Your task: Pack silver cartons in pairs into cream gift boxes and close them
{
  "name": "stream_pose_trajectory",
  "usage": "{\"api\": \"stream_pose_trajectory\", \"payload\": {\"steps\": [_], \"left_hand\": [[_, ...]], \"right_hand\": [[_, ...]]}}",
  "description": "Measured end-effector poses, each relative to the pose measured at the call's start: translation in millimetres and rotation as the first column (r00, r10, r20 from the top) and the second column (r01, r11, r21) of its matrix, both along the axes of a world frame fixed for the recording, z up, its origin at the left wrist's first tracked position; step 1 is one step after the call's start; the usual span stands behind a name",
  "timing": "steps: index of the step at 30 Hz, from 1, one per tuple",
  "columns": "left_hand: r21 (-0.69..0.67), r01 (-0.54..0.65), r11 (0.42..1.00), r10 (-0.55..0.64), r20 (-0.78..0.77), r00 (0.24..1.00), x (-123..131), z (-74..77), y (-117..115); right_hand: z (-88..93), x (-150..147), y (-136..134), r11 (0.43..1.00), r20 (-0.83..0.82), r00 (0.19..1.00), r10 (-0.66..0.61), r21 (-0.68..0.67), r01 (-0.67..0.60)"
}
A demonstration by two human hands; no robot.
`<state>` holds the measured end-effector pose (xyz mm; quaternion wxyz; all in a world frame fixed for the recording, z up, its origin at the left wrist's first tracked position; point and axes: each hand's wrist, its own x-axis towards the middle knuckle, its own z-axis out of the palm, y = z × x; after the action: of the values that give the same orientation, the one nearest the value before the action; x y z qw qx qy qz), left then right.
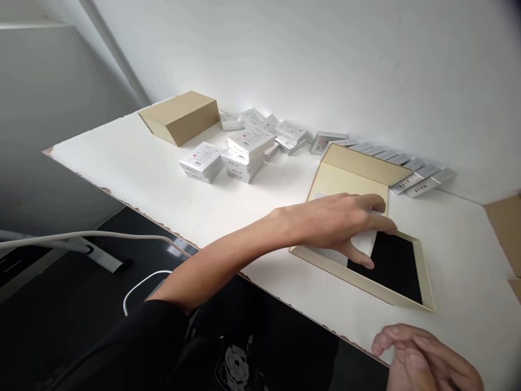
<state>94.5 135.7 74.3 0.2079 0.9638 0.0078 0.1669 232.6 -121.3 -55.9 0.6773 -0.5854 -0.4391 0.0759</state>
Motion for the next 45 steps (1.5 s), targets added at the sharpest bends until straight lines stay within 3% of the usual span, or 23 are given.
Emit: {"api": "stream_pose_trajectory", "payload": {"steps": [3, 6, 12, 17, 23, 28, 32, 34, 35, 37, 39, 40, 41, 42, 43, 44, 45], "left_hand": [[-0.023, 0.000, 1.000, -0.001, -0.069, 0.998, 14.6, -4.6, -0.1], [-0.055, -0.011, 0.998, 0.001, -0.182, 0.983, 22.9, -9.3, -1.0], [-0.107, -0.129, 0.986, 0.062, -0.482, 0.874, 22.4, -8.5, -3.9], [0.048, -0.113, 0.992, 0.118, -0.621, 0.775, 16.6, -2.7, -7.7], [0.073, -0.096, 0.993, 0.120, -0.680, 0.723, 24.8, -1.2, -9.1], [0.068, -0.087, 0.994, 0.110, -0.670, 0.734, 27.4, -2.3, -12.2], [0.097, -0.101, 0.990, 0.140, -0.676, 0.724, 27.0, -4.9, -16.2], [0.102, -0.096, 0.990, 0.140, -0.687, 0.713, 27.4, -7.6, -18.4], [0.098, -0.089, 0.991, 0.132, -0.675, 0.726, 27.1, -9.6, -19.4], [0.090, -0.060, 0.994, 0.099, -0.540, 0.836, 23.4, -14.8, -20.0], [0.074, -0.085, 0.994, 0.098, -0.193, 0.976, 11.9, -20.9, -16.4], [0.059, -0.170, 0.984, 0.167, 0.049, 0.985, 1.9, -23.8, -11.9], [0.015, -0.318, 0.948, 0.300, 0.293, 0.908, -11.2, -26.6, -5.1], [-0.068, -0.501, 0.863, 0.467, 0.487, 0.738, -27.5, -29.3, 3.9], [-0.181, -0.678, 0.712, 0.625, 0.602, 0.496, -46.7, -31.9, 15.1], [-0.299, -0.810, 0.504, 0.739, 0.635, 0.225, -68.2, -34.5, 28.0], [-0.357, -0.881, 0.309, 0.803, 0.594, 0.041, -90.9, -37.4, 41.9]], "right_hand": [[14.9, -16.4, 10.6, 0.998, -0.045, 0.999, -0.018, 0.067, 0.021], [19.9, -19.9, 14.9, 0.998, -0.090, 0.996, 0.028, 0.051, -0.024], [23.3, -15.4, 10.7, 0.998, -0.085, 0.996, 0.034, 0.046, -0.030], [24.9, -8.0, 15.7, 0.996, 0.082, 0.996, -0.034, 0.087, 0.027], [26.2, 3.5, 18.4, 0.992, 0.307, 0.947, -0.097, 0.110, 0.066], [29.1, 16.1, 20.3, 0.993, 0.551, 0.826, -0.121, 0.053, 0.109], [26.7, 21.6, 32.0, 0.950, 0.782, 0.603, -0.155, -0.050, 0.309], [22.3, 20.8, 38.4, 0.918, 0.823, 0.555, -0.125, -0.117, 0.380], [19.5, 20.1, 40.8, 0.908, 0.826, 0.555, -0.100, -0.152, 0.391], [13.7, 18.9, 43.6, 0.900, 0.825, 0.562, -0.055, -0.203, 0.386], [8.9, 19.0, 44.1, 0.902, 0.829, 0.558, -0.031, -0.217, 0.373], [7.1, 19.5, 43.9, 0.903, 0.833, 0.552, -0.033, -0.212, 0.374], [5.6, 20.1, 43.5, 0.904, 0.835, 0.549, -0.036, -0.206, 0.374], [4.4, 20.8, 43.1, 0.906, 0.837, 0.546, -0.038, -0.202, 0.373], [3.4, 21.6, 42.7, 0.907, 0.839, 0.542, -0.042, -0.195, 0.373], [2.4, 22.2, 42.3, 0.908, 0.843, 0.536, -0.050, -0.185, 0.376], [1.3, 22.8, 42.1, 0.908, 0.845, 0.531, -0.060, -0.174, 0.381]]}}
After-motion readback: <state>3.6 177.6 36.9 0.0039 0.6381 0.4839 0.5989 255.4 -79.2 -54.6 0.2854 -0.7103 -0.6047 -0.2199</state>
